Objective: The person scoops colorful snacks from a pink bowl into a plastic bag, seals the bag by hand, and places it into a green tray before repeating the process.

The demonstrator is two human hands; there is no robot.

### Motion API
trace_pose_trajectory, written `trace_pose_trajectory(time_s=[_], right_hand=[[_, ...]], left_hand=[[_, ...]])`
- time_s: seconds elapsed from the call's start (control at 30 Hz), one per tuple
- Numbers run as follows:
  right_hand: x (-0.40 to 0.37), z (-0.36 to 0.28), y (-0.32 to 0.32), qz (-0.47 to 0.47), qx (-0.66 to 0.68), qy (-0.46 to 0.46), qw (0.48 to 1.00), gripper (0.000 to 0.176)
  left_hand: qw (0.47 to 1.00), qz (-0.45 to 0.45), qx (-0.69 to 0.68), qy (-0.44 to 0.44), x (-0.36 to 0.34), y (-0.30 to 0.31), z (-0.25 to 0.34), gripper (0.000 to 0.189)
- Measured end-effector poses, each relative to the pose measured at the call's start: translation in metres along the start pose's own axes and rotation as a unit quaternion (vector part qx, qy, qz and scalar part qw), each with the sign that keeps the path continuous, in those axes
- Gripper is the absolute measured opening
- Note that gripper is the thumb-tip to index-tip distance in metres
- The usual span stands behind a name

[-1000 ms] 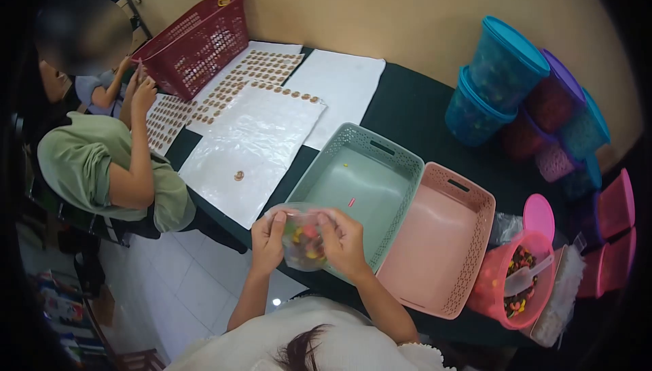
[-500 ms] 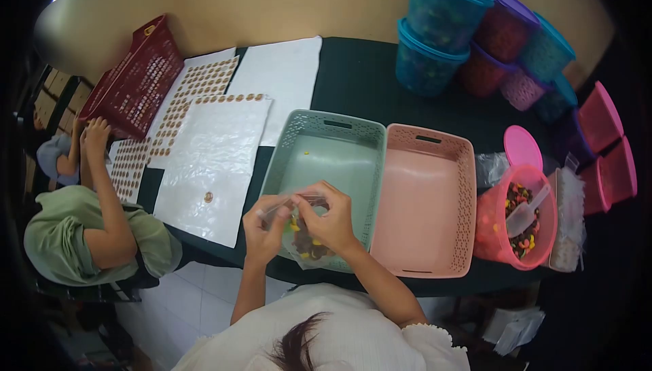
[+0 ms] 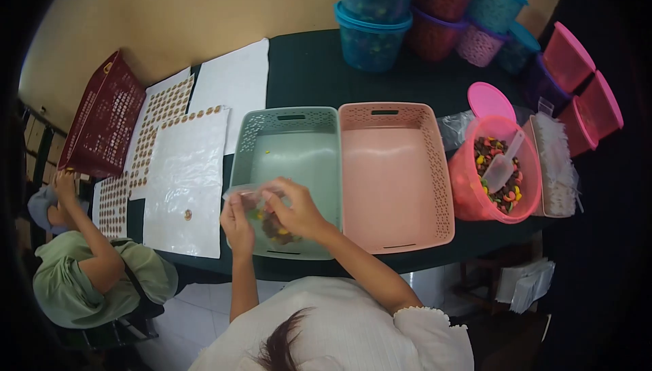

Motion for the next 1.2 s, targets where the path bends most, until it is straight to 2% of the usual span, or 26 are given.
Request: trace_pose_trajectory(time_s=[0.07, 0.13, 0.2, 0.23, 0.27, 0.3, 0.33, 0.4, 0.43, 0.47, 0.53, 0.6, 0.63, 0.67, 0.73, 0.8, 0.87, 0.9, 0.93, 1.0, 1.07, 1.1, 1.17, 1.2], right_hand=[[-0.006, -0.003, -0.001, -0.064, -0.034, 0.055, 0.996, 0.014], [-0.009, -0.001, 0.008, -0.049, -0.058, 0.054, 0.996, 0.017], [-0.012, 0.011, 0.019, -0.064, -0.063, -0.025, 0.996, 0.023], [-0.016, 0.012, 0.024, -0.051, -0.065, -0.026, 0.996, 0.023], [-0.020, 0.011, 0.030, -0.023, -0.141, 0.018, 0.990, 0.029], [-0.024, 0.008, 0.037, 0.005, -0.219, 0.061, 0.974, 0.037], [-0.029, 0.005, 0.047, 0.019, -0.225, 0.057, 0.972, 0.037], [-0.043, -0.012, 0.071, 0.067, -0.250, 0.068, 0.964, 0.048], [-0.050, -0.020, 0.084, 0.082, -0.258, 0.064, 0.961, 0.048], [-0.059, -0.028, 0.098, 0.090, -0.228, 0.049, 0.968, 0.043], [-0.082, -0.052, 0.130, 0.116, -0.208, 0.032, 0.971, 0.038], [-0.105, -0.083, 0.154, -0.031, -0.221, 0.000, 0.975, 0.021], [-0.116, -0.101, 0.167, -0.019, -0.228, -0.005, 0.973, 0.021], [-0.126, -0.119, 0.179, 0.013, -0.227, 0.010, 0.974, 0.012], [-0.148, -0.143, 0.209, 0.051, -0.232, 0.028, 0.971, 0.006], [-0.172, -0.164, 0.248, 0.169, -0.313, 0.054, 0.933, 0.006], [-0.193, -0.172, 0.296, 0.309, -0.313, 0.054, 0.897, 0.005], [-0.201, -0.178, 0.322, 0.355, -0.353, 0.025, 0.865, 0.006], [-0.206, -0.182, 0.353, 0.374, -0.405, 0.036, 0.834, 0.007], [-0.209, -0.178, 0.419, 0.440, -0.386, 0.028, 0.810, 0.009], [-0.205, -0.163, 0.490, 0.420, -0.476, 0.011, 0.773, 0.025], [-0.203, -0.153, 0.514, 0.415, -0.473, 0.020, 0.777, 0.025], [-0.193, -0.137, 0.551, 0.348, -0.643, -0.021, 0.682, 0.047], [-0.188, -0.129, 0.562, 0.310, -0.644, -0.043, 0.698, 0.063]], left_hand=[[0.999, 0.018, 0.047, -0.009, 0.004, 0.004, -0.006, 0.029], [0.999, 0.000, 0.051, -0.014, 0.002, -0.004, 0.001, 0.030], [0.999, -0.002, 0.028, 0.025, -0.001, -0.012, 0.001, 0.030], [0.993, -0.081, 0.044, 0.066, 0.002, -0.009, -0.009, 0.031], [0.992, -0.096, 0.043, 0.066, 0.002, -0.012, -0.014, 0.031], [0.993, -0.050, 0.101, 0.019, 0.003, -0.015, -0.009, 0.035], [0.987, -0.003, 0.156, -0.029, 0.003, -0.019, -0.005, 0.042], [0.993, -0.006, 0.120, 0.004, 0.010, -0.006, -0.020, 0.050], [0.995, 0.024, 0.101, -0.013, 0.012, -0.006, -0.018, 0.050], [0.995, 0.052, 0.081, -0.029, 0.012, -0.009, -0.012, 0.049], [0.998, 0.035, 0.045, -0.007, 0.010, -0.028, 0.010, 0.045], [0.999, 0.008, 0.035, -0.003, 0.005, -0.052, 0.025, 0.040], [1.000, 0.001, 0.013, -0.006, -0.001, -0.069, 0.035, 0.038], [1.000, -0.011, 0.008, -0.005, -0.009, -0.086, 0.045, 0.038], [0.995, -0.089, -0.036, 0.022, -0.026, -0.122, 0.062, 0.037], [0.994, -0.106, -0.032, 0.020, -0.042, -0.154, 0.067, 0.036], [0.980, -0.175, -0.069, -0.061, -0.057, -0.189, 0.065, 0.036], [0.974, -0.196, -0.092, -0.063, -0.068, -0.208, 0.075, 0.033], [0.974, -0.196, -0.096, -0.065, -0.076, -0.224, 0.079, 0.033], [0.956, -0.247, -0.128, -0.088, -0.095, -0.258, 0.089, 0.030], [0.961, -0.229, -0.121, -0.096, -0.112, -0.286, 0.100, 0.026], [0.963, -0.219, -0.133, -0.088, -0.121, -0.297, 0.103, 0.024], [0.961, -0.211, -0.153, -0.090, -0.133, -0.319, 0.107, 0.019], [0.956, -0.219, -0.178, -0.082, -0.140, -0.332, 0.116, 0.015]])
Point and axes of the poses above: each hand's wrist, its own x-axis towards the middle knuckle, its own y-axis out of the back of the hand, z = x × y, the point moved 3 cm from there along x, towards the middle knuckle, and after that the axes turned 4 degrees about y, right-handed, at the moved point
